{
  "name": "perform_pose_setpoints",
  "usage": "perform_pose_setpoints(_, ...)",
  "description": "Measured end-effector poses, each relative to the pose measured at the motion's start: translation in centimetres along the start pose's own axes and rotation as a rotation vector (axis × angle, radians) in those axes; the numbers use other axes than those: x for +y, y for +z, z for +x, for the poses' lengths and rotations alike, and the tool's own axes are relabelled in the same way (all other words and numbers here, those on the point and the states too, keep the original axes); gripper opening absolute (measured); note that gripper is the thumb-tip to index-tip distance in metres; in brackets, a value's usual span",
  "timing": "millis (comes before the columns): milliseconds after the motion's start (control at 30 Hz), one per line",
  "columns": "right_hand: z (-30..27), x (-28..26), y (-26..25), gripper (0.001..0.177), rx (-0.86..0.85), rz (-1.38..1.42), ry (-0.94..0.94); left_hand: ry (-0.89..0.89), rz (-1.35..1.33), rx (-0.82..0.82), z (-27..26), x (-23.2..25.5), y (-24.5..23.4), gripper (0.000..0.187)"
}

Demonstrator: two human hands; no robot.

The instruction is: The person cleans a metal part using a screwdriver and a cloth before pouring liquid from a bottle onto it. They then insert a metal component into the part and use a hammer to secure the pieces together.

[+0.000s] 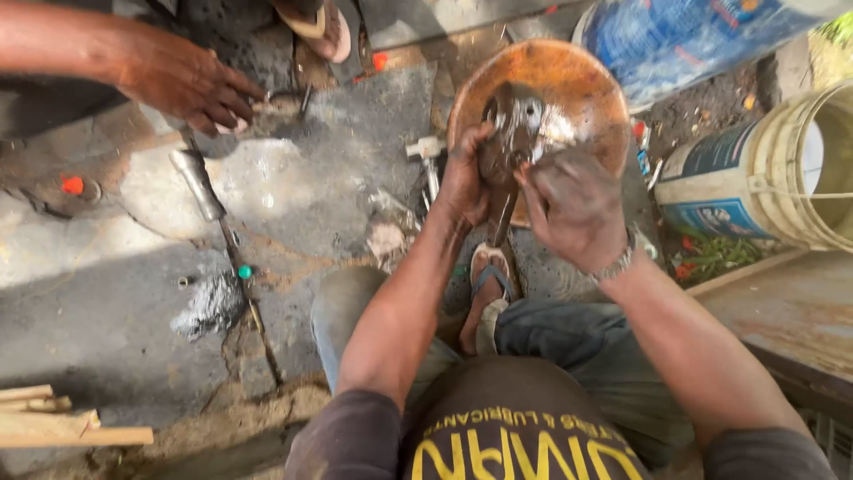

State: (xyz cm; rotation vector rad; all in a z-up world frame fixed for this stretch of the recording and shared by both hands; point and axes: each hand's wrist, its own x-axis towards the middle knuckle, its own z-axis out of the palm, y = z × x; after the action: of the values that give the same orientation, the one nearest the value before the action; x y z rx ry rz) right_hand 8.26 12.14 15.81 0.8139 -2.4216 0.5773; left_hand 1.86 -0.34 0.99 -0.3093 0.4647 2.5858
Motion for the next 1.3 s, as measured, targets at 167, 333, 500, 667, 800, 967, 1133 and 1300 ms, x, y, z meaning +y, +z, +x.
perform_pose_setpoints(167,0.0,-0.6,0.0,0.026,0.055,0.088,0.0,-0.019,0.025,-0.024,0.2,0.7,0.5,0.03)
perform_pose_setpoints(333,1.4,-1.0,0.6,0.021,0.079,0.002,0.174,0.002,-0.016,-0.05,0.8,0.6,0.6,0.028)
perform_pose_setpoints(500,-0.5,-0.5,2.8,0.027,0.236,-0.002,0.203,0.016,-0.035,-0.038,0.1,1.2,1.0,0.03)
perform_pose_setpoints(667,1.0,-0.8,3.0,0.03,0.316,0.129,0.251,0.03,-0.077,-0.064,0.4,1.1,0.3,0.033)
perform_pose_setpoints(800,0.7,-0.8,2.6,0.027,0.252,0.016,0.291,0.031,-0.098,-0.084,-0.1,0.5,1.1,0.036)
perform_pose_setpoints(967,0.7,-2.2,0.8,0.039,0.323,-0.094,0.342,0.106,0.002,0.017,-0.4,0.8,0.7,0.027)
perform_pose_setpoints(1133,1.2,-0.6,-0.2,0.016,0.043,0.335,0.345,0.054,-0.146,-0.063,1.1,0.8,-0.2,0.027)
perform_pose_setpoints(1300,4.1,-1.3,-3.9,0.024,-0.23,0.262,0.169,0.082,-0.125,-0.081,0.5,1.0,0.4,0.023)
